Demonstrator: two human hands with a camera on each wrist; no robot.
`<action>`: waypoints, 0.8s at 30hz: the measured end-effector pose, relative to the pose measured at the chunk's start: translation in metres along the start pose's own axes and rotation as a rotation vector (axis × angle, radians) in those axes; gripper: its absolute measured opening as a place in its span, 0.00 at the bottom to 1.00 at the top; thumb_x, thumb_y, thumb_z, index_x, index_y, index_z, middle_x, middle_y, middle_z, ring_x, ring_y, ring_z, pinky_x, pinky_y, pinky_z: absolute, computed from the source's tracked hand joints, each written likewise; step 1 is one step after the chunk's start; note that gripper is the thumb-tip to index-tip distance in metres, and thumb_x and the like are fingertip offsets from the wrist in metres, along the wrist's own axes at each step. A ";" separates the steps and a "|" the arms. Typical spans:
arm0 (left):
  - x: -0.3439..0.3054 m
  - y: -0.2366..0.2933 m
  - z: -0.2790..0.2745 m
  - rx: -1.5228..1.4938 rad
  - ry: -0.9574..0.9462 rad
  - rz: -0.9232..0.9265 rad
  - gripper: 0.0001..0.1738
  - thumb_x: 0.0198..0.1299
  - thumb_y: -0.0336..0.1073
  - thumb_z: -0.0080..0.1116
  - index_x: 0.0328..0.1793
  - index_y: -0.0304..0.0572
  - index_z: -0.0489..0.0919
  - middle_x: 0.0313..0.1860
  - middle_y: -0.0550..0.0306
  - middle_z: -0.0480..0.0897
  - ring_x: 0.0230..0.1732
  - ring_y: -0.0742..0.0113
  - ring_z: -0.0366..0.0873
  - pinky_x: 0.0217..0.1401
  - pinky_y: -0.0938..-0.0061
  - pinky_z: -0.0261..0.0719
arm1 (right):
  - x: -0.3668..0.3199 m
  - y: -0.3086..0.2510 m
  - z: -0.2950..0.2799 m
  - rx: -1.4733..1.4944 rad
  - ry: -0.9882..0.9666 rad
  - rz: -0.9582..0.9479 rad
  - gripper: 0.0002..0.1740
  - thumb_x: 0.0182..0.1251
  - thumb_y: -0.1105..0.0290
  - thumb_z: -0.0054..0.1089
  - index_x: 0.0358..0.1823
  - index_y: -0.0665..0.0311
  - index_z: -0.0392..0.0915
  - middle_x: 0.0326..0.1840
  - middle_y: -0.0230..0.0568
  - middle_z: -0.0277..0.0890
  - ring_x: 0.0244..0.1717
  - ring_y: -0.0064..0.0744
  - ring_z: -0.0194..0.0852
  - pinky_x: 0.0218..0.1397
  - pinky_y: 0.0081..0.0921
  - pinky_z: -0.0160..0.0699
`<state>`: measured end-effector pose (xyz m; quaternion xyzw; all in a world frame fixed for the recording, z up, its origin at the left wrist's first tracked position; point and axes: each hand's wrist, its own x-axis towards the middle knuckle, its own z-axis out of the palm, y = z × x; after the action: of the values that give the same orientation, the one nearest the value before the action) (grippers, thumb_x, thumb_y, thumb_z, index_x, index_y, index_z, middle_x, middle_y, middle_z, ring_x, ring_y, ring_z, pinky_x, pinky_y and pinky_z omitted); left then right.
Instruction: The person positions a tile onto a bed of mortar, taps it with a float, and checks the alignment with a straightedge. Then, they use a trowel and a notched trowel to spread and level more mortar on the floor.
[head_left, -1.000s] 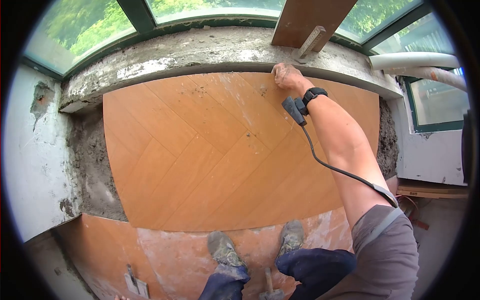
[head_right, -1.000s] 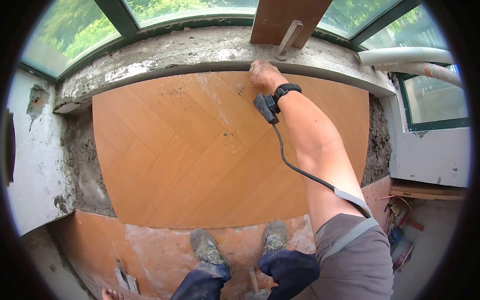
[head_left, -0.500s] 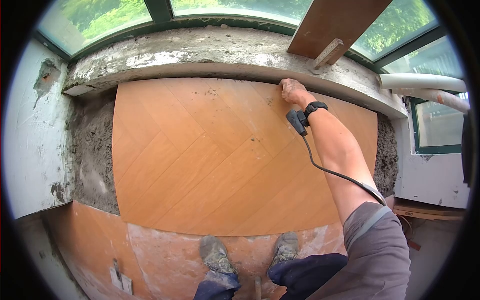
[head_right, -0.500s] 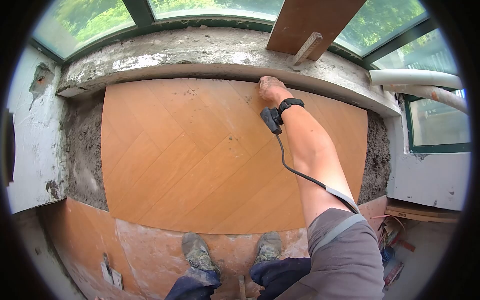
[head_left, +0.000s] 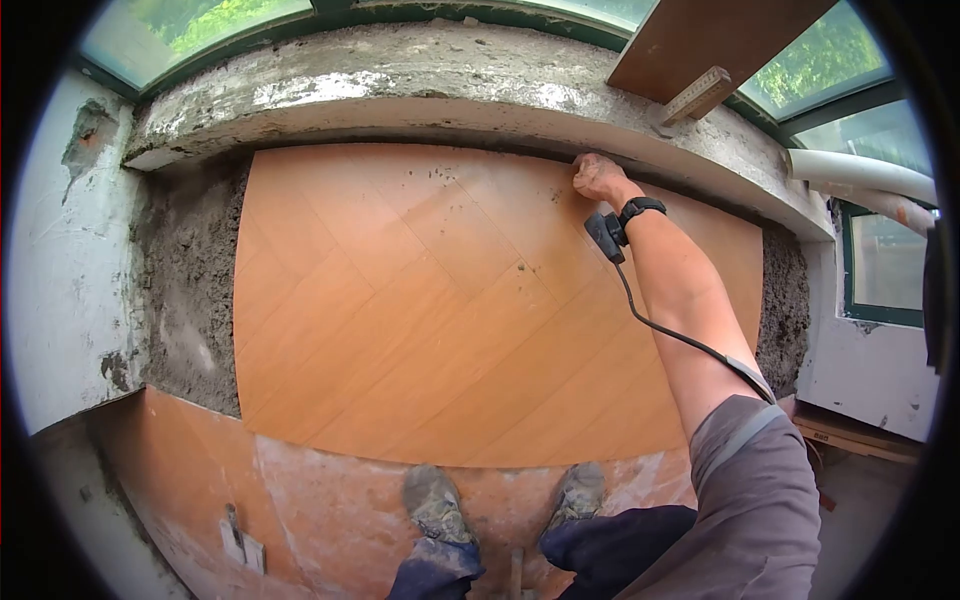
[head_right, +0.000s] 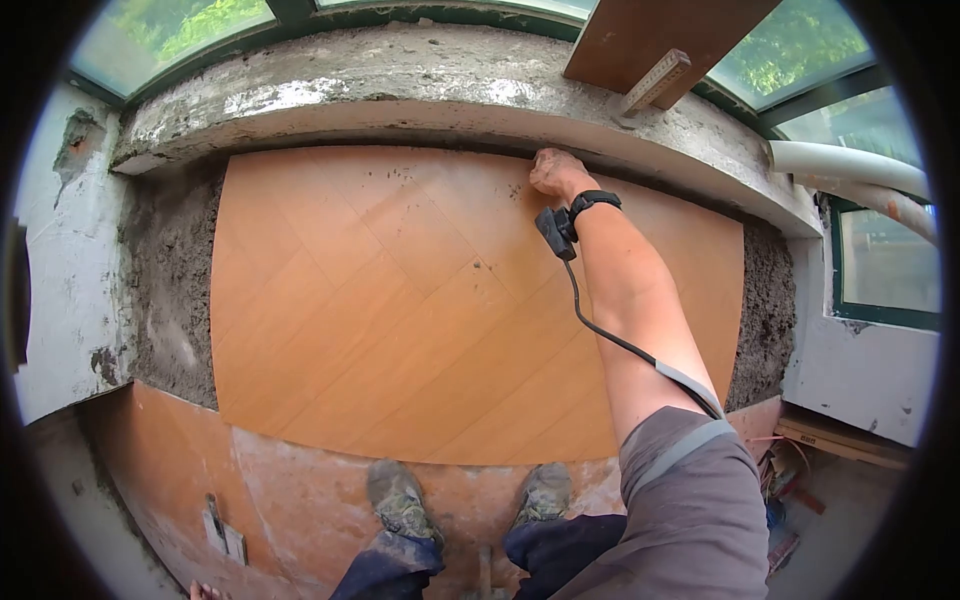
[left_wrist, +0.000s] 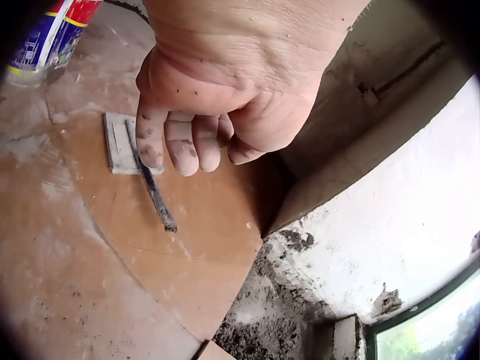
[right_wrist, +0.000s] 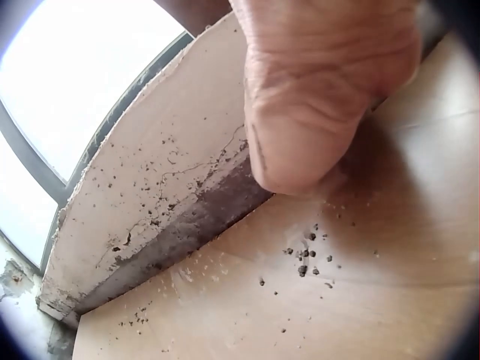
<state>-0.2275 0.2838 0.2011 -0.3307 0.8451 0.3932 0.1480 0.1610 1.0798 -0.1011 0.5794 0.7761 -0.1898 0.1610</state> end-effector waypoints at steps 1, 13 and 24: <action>0.001 -0.001 0.003 -0.015 -0.035 0.005 0.13 0.66 0.47 0.52 0.41 0.47 0.74 0.30 0.66 0.74 0.33 0.70 0.73 0.47 0.69 0.80 | 0.003 -0.001 -0.003 -0.031 -0.081 -0.007 0.27 0.54 0.66 0.45 0.56 0.62 0.76 0.60 0.53 0.73 0.62 0.50 0.69 0.66 0.36 0.68; 0.025 -0.004 0.219 0.004 -0.459 -0.023 0.16 0.66 0.47 0.52 0.52 0.46 0.72 0.42 0.65 0.76 0.40 0.69 0.72 0.46 0.64 0.73 | -0.115 0.019 0.007 0.125 0.226 -0.230 0.27 0.61 0.60 0.45 0.62 0.61 0.70 0.64 0.51 0.69 0.65 0.50 0.66 0.68 0.39 0.66; 0.000 -0.074 0.380 0.335 -0.841 -0.247 0.25 0.63 0.50 0.50 0.59 0.40 0.67 0.51 0.57 0.71 0.48 0.63 0.67 0.54 0.50 0.68 | -0.517 0.231 0.274 0.755 0.307 0.613 0.11 0.59 0.63 0.56 0.28 0.64 0.75 0.32 0.43 0.77 0.35 0.43 0.79 0.39 0.37 0.78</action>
<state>-0.1817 0.5385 -0.0868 -0.2121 0.7180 0.3308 0.5745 0.5340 0.5737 -0.1232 0.8195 0.4624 -0.3138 -0.1274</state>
